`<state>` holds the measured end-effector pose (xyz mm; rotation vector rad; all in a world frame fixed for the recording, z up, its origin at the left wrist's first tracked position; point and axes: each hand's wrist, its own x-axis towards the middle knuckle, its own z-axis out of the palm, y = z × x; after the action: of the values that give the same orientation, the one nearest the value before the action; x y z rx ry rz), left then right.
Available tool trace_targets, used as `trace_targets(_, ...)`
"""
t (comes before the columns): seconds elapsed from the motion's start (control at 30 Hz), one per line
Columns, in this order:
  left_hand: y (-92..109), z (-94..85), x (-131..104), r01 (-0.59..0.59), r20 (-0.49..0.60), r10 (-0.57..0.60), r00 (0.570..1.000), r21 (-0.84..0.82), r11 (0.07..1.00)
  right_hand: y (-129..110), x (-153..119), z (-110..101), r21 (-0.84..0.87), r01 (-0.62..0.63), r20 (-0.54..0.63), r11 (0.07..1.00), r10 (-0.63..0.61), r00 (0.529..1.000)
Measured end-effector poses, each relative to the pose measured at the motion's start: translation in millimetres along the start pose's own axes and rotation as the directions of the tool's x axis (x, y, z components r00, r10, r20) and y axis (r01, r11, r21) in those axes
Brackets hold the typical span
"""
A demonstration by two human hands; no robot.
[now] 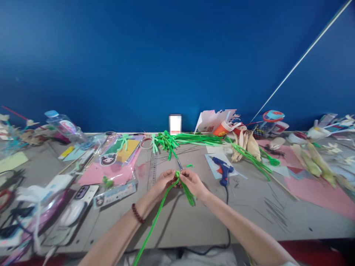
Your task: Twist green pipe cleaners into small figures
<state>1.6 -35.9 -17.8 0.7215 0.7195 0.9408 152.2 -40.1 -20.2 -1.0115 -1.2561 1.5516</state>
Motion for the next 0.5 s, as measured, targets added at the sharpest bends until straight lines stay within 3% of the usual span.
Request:
trace_targets(0.17,-3,-3.1,3,0.003,0.04,-0.004,0.999,0.006,1.0,4,0,0,0.0,0.009,0.029,1.0,-0.009,1.0)
trace_targets(0.3,-1,-2.6,4,-0.02,0.018,0.02,1.0,-0.001,1.0,5,1,-1,0.014,-0.003,-0.038,1.0,0.003,0.999)
trace_targets(0.4,3,-1.3,3,-0.068,-0.052,0.069,0.996,0.025,0.997,3,3,-2,0.093,-0.014,-0.094,0.996,0.023,0.995)
trace_targets(0.5,10,0.3,0,-0.168,-0.144,0.2,0.969,0.206,0.964,2,2,-2,0.135,-0.005,-0.114,0.991,0.02,0.993)
